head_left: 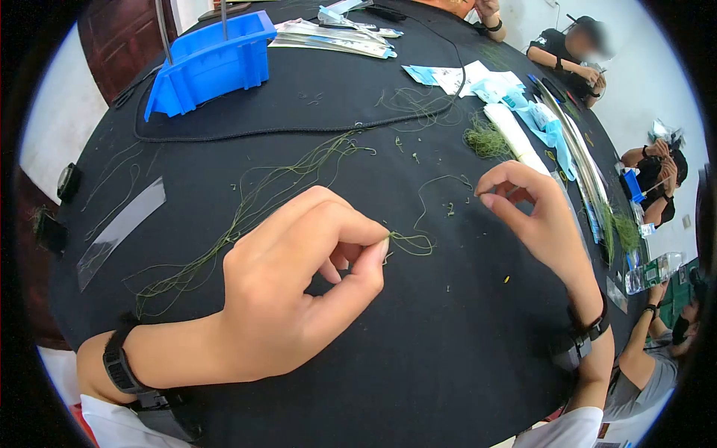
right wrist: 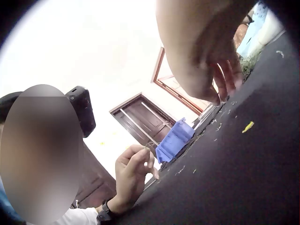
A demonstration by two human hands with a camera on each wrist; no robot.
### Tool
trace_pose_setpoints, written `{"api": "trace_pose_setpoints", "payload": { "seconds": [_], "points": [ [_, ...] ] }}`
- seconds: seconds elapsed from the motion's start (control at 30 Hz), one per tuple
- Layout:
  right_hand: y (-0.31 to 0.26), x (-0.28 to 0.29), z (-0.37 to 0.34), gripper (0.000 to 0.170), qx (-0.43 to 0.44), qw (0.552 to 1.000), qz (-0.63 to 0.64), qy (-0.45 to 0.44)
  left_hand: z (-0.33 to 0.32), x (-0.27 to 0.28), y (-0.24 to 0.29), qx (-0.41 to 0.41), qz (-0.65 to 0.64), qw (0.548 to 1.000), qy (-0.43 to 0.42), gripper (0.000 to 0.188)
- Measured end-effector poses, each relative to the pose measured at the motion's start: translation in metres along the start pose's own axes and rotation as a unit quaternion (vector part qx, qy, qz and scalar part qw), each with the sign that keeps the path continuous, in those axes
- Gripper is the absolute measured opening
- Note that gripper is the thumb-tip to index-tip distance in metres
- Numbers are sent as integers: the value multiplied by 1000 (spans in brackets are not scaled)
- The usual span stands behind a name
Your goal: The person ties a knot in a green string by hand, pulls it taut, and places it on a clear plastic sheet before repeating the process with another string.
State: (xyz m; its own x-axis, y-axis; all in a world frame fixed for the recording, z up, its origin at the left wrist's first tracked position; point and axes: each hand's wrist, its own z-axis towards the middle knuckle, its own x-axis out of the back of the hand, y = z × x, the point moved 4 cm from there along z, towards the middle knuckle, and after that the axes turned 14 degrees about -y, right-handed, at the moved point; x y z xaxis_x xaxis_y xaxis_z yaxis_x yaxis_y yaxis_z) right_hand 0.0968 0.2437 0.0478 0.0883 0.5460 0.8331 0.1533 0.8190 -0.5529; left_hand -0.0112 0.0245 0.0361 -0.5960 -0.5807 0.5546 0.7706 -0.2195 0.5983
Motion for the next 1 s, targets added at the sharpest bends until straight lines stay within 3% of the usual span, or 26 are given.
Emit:
{"api": "trace_pose_setpoints", "payload": {
  "seconds": [0.17,0.37,0.57,0.77,0.9,1.0],
  "points": [
    [17,2,9,12,-46,999,-6,24,0,0,0,5,-4,1000,-1,11],
    [25,0,20,10,-8,1000,-5,10,0,0,-1,10,-17,1000,-3,11],
    [27,-5,19,6,-49,999,-12,0,1,-1,-1,15,-19,1000,-4,11],
    [-11,3,10,5,64,995,49,62,0,0,-3,9,-13,1000,-3,11],
    [-62,6,-5,12,160,984,-66,53,0,-1,-3,12,-11,1000,-4,12],
    [-73,-2,-11,15,163,985,-55,32,0,0,-1,-1,3,1000,-5,12]
  ]
}}
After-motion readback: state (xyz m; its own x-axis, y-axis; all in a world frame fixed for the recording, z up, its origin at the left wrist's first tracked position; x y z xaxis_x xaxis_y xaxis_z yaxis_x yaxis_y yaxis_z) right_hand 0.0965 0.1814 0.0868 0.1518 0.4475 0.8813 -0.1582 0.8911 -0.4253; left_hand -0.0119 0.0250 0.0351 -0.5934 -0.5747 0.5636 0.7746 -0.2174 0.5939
